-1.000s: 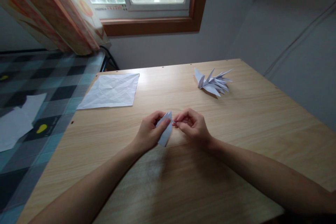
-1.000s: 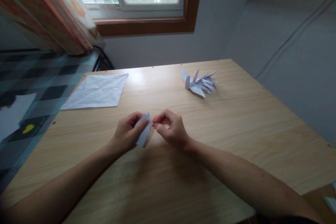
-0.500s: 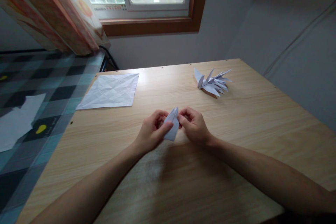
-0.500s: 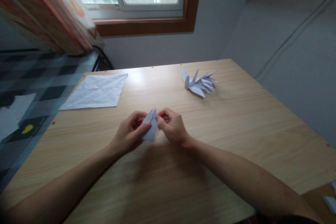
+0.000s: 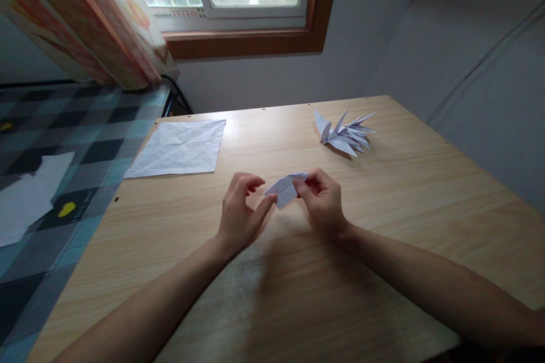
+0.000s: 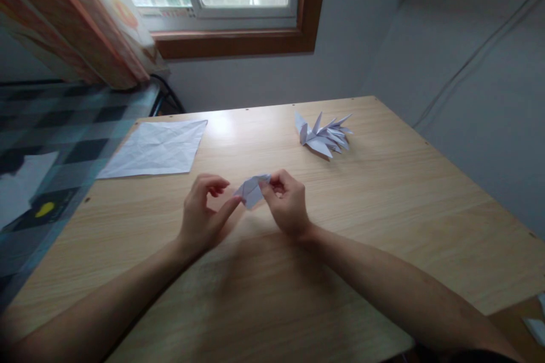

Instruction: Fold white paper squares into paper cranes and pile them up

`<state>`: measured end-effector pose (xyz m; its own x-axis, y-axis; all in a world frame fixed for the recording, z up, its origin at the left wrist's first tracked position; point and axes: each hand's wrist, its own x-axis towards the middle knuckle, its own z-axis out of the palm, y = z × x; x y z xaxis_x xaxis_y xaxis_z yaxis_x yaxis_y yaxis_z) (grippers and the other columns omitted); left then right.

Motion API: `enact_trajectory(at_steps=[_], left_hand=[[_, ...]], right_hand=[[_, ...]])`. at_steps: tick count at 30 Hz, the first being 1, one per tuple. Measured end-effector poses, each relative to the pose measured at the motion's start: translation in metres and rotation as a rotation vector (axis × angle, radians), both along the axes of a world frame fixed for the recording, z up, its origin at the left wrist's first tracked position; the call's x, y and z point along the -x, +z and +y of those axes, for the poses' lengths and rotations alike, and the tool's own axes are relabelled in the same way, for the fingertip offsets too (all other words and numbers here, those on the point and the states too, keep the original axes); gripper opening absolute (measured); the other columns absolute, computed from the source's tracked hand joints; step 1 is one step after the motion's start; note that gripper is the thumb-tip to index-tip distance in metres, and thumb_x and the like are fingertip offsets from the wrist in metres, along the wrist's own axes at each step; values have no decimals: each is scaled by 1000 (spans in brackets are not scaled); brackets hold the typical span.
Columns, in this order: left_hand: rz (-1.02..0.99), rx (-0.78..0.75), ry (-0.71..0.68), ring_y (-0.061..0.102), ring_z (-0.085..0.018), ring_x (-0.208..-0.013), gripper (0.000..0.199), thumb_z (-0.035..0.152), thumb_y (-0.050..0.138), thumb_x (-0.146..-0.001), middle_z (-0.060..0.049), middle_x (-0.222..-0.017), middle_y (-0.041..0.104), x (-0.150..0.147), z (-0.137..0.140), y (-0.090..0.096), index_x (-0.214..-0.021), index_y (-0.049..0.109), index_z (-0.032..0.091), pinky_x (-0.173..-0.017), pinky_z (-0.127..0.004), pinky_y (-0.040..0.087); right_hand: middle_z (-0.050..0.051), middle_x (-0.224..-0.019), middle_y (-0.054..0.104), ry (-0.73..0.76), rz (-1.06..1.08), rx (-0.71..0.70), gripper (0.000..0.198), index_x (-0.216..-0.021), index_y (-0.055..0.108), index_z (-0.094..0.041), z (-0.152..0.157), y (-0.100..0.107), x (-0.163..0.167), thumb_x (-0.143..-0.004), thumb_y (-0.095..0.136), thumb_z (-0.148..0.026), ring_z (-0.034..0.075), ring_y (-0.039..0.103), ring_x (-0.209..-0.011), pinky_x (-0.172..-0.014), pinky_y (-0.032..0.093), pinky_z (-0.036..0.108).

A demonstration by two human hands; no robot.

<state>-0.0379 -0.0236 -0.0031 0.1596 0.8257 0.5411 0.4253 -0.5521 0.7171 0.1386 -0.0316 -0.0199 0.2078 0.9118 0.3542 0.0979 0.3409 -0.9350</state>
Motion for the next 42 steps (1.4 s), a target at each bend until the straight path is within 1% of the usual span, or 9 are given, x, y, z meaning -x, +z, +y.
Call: enact_trajectory(at_steps=[3, 6, 8, 12, 17, 22, 32, 37, 42], left_hand=[[77, -72, -136, 51, -13, -67, 20, 30, 69, -83, 1, -73, 56, 0, -5, 3, -78, 53, 20, -63, -25, 43], [121, -33, -326, 56, -14, -71, 23, 35, 69, -84, -1, -76, 61, 0, -8, 5, -78, 53, 20, -66, -26, 44], [113, -11, -368, 59, -16, -77, 24, 37, 72, -82, -3, -84, 65, 0, -6, 5, -82, 56, 19, -70, -27, 46], [58, 54, -362, 61, -17, -80, 26, 42, 71, -82, -3, -86, 66, 1, -2, 3, -84, 59, 19, -72, -27, 46], [26, 107, -330, 60, -15, -73, 30, 47, 63, -87, -2, -79, 66, 1, -3, 4, -79, 59, 18, -70, -27, 45], [52, 85, -322, 60, -16, -72, 37, 53, 64, -85, -2, -77, 65, 2, -4, 5, -77, 59, 18, -68, -27, 45], [40, 46, -376, 60, -15, -76, 17, 23, 50, -92, -4, -81, 65, 3, -4, 2, -79, 59, 18, -71, -27, 46], [68, 14, -371, 58, -15, -74, 14, 21, 54, -90, -3, -80, 63, 1, -4, 4, -77, 59, 18, -70, -26, 45], [27, 108, -392, 56, -13, -71, 21, 23, 53, -91, -2, -76, 62, 1, -3, 4, -71, 57, 18, -68, -25, 44]], right_hand=[[-1, -70, 61, -94, -149, -188, 16, -74, 58, -22, -5, 5, 1, -87, 66, -27, 14, 57, -64, -61, 49, 28], [2, -79, 67, 1, -298, -352, 8, -80, 62, -24, -10, 10, 3, -85, 65, -19, 17, 62, -73, -66, 52, 31], [3, -86, 69, 101, -336, -391, 9, -85, 62, -24, -12, 12, 4, -85, 62, -15, 19, 66, -81, -72, 54, 34], [5, -95, 69, 238, -301, -357, 14, -93, 61, -24, -11, 12, 3, -82, 62, -15, 21, 67, -91, -82, 54, 37], [5, -94, 66, 334, -254, -337, 14, -94, 59, -23, -9, 11, 0, -81, 64, -22, 21, 64, -88, -80, 53, 36], [5, -90, 65, 360, -259, -377, 12, -92, 59, -22, -9, 12, 0, -84, 63, -28, 20, 63, -85, -77, 52, 35], [2, -88, 63, 387, -156, -277, 15, -96, 60, -21, -9, 10, 0, -82, 64, -24, 15, 62, -76, -69, 54, 29], [2, -87, 64, 366, -204, -309, 22, -94, 60, -21, -8, 8, 1, -79, 72, -30, 16, 62, -77, -68, 54, 29], [0, -77, 65, 303, -132, -183, 9, -81, 61, -20, -8, 8, 2, -88, 61, -25, 13, 62, -71, -67, 52, 26]])
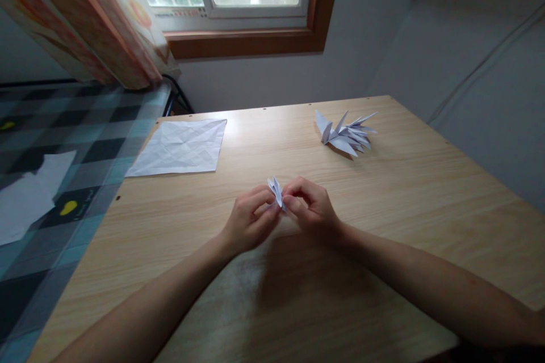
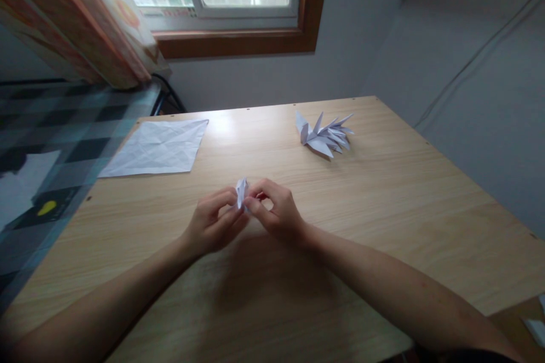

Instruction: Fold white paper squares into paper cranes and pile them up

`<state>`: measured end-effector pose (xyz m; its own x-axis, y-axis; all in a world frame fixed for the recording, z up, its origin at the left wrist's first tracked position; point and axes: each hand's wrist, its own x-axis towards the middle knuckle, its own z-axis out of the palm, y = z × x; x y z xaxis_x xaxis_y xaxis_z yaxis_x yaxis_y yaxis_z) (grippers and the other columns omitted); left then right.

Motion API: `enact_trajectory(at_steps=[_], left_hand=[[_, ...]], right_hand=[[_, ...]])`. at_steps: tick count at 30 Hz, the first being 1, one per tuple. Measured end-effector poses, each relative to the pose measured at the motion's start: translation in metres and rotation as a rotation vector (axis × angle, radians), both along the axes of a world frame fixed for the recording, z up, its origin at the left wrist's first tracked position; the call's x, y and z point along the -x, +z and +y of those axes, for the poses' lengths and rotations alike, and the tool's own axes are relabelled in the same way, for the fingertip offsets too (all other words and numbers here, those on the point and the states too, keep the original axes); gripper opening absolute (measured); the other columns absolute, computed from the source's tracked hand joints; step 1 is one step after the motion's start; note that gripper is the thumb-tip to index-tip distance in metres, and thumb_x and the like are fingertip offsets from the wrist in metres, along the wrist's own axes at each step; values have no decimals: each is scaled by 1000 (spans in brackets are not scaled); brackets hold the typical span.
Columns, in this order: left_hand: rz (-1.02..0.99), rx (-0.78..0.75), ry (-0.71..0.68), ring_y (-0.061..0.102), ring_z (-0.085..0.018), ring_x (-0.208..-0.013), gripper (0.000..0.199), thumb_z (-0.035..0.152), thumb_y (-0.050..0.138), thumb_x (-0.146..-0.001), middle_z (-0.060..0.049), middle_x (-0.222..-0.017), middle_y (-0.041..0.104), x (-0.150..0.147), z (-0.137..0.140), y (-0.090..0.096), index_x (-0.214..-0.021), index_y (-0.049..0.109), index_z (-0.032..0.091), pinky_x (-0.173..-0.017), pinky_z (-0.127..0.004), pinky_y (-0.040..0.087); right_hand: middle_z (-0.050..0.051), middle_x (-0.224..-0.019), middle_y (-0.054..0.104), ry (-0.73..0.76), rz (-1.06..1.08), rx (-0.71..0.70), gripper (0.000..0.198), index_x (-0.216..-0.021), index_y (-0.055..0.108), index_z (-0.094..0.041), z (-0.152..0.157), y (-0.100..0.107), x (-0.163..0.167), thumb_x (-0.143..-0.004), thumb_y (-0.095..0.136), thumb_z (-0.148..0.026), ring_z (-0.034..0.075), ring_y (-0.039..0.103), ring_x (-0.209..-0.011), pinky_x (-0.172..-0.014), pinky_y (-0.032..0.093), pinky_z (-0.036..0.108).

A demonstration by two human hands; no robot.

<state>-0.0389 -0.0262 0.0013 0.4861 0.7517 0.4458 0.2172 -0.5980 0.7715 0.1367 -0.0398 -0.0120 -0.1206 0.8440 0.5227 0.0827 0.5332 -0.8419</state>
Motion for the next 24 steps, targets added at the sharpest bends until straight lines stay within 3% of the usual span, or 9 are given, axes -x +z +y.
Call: enact_trajectory(at_steps=[4, 9, 14, 19, 24], left_hand=[[-74, 130, 39, 54, -13, -66, 26, 27, 55, -90, -1, -68, 61, 2, 4, 1, -66, 59, 17, -65, -25, 42], [-160, 220, 306, 55, -13, -64, 24, 30, 59, -84, 0, -65, 62, 5, 12, 3, -64, 64, 17, -63, -26, 43], [-238, 316, 507, 59, -14, -61, 19, 33, 62, -79, 0, -63, 65, 10, 24, -1, -69, 67, 17, -63, -27, 46], [-365, 418, 498, 59, -14, -60, 19, 35, 65, -77, -1, -65, 66, 14, 32, -8, -71, 67, 17, -62, -26, 46], [-542, 541, 449, 58, -13, -57, 19, 35, 70, -70, 0, -60, 63, 15, 35, -7, -67, 64, 17, -59, -25, 45]], right_hand=[[-2, -71, 66, -35, 127, 158, 13, -78, 62, -20, 4, -1, -3, -88, 64, -28, 12, 62, -66, -62, 50, 25], [-4, -61, 63, -256, 339, 255, 17, -74, 62, -20, 23, -7, -14, -82, 70, -32, 11, 61, -55, -55, 49, 23], [-6, -58, 64, -356, 496, 332, 24, -74, 60, -20, 43, -11, -29, -69, 80, -33, 10, 61, -48, -50, 50, 22], [-7, -58, 65, -347, 626, 390, 36, -74, 59, -20, 50, -8, -37, -57, 87, -34, 8, 60, -47, -48, 52, 20], [-8, -59, 65, -297, 654, 442, 39, -75, 58, -20, 51, -7, -39, -55, 89, -36, 8, 61, -48, -47, 52, 19]])
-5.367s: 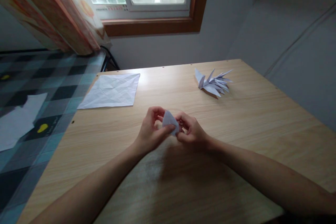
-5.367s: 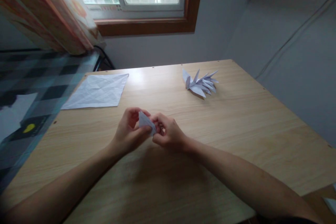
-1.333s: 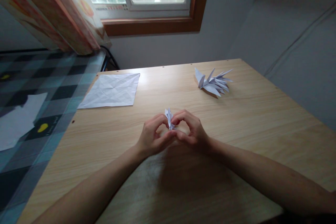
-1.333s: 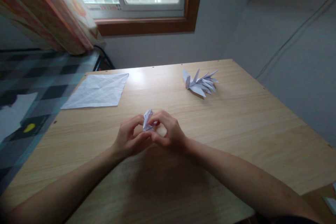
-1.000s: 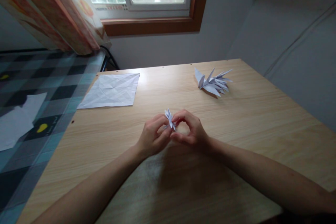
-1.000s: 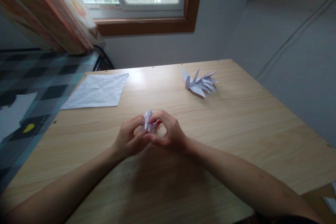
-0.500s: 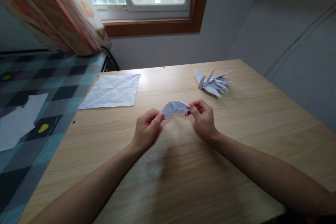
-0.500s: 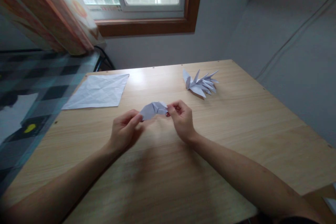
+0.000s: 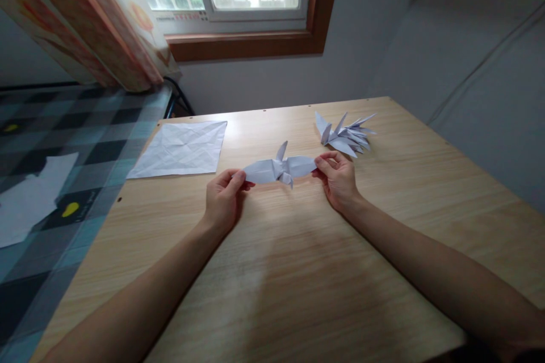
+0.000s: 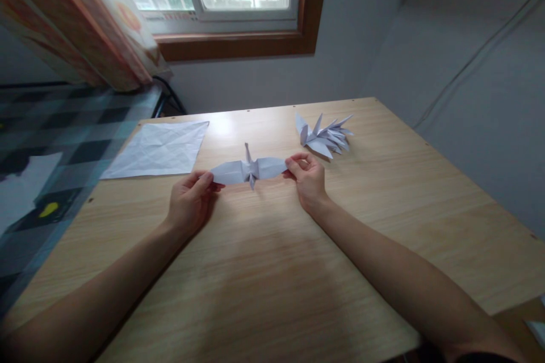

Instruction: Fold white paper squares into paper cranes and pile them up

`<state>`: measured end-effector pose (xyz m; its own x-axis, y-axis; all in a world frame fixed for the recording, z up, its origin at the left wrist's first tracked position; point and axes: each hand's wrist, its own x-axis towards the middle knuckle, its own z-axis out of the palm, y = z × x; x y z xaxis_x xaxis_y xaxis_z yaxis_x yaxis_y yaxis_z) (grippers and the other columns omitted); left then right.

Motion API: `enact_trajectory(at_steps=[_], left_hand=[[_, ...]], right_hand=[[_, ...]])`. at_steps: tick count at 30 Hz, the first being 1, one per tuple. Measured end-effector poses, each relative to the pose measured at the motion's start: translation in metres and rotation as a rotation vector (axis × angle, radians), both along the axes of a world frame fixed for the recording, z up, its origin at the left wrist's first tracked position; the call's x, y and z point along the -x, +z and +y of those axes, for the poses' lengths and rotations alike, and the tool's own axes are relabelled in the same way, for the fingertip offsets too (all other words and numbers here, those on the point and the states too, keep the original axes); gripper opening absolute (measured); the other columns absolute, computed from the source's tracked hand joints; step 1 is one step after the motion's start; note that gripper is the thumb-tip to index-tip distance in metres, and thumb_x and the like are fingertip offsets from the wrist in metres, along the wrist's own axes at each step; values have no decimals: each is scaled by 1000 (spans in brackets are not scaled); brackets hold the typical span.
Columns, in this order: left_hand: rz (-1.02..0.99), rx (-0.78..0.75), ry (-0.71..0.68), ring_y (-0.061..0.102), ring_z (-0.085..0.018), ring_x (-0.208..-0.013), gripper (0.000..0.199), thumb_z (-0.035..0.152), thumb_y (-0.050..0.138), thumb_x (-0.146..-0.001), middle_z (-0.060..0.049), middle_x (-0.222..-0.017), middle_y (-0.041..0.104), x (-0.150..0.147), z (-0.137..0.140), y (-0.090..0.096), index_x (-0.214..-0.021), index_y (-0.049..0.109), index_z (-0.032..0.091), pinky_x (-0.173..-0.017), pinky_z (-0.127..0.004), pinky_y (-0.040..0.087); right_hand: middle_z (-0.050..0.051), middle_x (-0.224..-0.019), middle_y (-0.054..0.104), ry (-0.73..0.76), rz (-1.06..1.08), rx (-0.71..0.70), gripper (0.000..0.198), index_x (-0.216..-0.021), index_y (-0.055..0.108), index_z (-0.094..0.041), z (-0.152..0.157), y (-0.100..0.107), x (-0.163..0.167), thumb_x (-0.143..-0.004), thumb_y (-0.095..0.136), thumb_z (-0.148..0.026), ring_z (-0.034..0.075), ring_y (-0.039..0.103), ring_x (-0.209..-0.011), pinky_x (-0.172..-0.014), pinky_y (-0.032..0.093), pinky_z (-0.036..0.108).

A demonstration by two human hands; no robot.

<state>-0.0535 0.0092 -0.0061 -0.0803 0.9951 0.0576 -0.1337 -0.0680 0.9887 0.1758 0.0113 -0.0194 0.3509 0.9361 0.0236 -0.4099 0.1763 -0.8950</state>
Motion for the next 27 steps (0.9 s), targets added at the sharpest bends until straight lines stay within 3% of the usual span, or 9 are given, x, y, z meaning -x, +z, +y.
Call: enact_trajectory(at_steps=[17, 27], left_hand=[[-209, 94, 22, 57, -9, -52, 22, 28, 76, -61, 3, -54, 58, 0, 3, 4, -62, 58, 16, -56, -21, 45], [-193, 54, 55, 56, -8, -53, 23, 28, 76, -61, 4, -59, 60, -1, 3, 4, -68, 58, 16, -56, -21, 45]], right_hand=[[-7, -56, 65, 0, -14, 1, 39, -75, 57, -19, 2, -1, -2, -56, 87, -33, 7, 60, -45, -46, 50, 16], [-4, -67, 67, -378, 11, 47, 17, -77, 62, -19, 27, -14, -35, -67, 75, -18, 10, 69, -59, -51, 57, 17]])
